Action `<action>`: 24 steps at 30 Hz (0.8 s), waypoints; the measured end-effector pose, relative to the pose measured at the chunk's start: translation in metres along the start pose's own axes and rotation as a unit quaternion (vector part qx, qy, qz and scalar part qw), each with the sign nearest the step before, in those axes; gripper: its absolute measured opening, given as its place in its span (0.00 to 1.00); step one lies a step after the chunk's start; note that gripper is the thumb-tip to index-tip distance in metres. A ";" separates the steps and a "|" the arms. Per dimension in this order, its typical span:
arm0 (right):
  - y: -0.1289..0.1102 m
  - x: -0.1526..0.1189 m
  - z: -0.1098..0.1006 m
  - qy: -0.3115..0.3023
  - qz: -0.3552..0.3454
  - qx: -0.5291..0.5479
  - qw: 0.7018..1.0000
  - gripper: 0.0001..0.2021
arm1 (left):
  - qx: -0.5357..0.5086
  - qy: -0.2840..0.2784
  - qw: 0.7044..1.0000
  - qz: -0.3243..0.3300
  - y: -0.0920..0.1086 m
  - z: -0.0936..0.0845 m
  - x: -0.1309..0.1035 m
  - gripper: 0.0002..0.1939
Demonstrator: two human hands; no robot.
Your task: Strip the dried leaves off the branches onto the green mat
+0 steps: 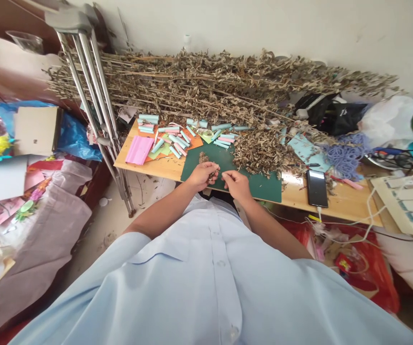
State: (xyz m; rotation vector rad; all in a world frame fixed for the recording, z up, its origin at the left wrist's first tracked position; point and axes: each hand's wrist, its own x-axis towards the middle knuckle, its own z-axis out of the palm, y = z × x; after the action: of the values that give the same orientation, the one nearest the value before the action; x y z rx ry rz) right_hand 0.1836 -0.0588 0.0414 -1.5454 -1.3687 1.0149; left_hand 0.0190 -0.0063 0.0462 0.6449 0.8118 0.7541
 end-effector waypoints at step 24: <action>-0.003 0.018 0.006 -0.001 -0.011 0.023 1.000 0.09 | 0.075 -0.030 0.997 0.006 -0.006 -0.002 0.002 0.14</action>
State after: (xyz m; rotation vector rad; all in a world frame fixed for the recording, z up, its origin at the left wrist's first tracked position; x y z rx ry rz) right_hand 0.1783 -0.0404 0.0417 -1.4921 -1.3516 1.0293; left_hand 0.0204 -0.0078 0.0396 0.8039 0.8145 0.6865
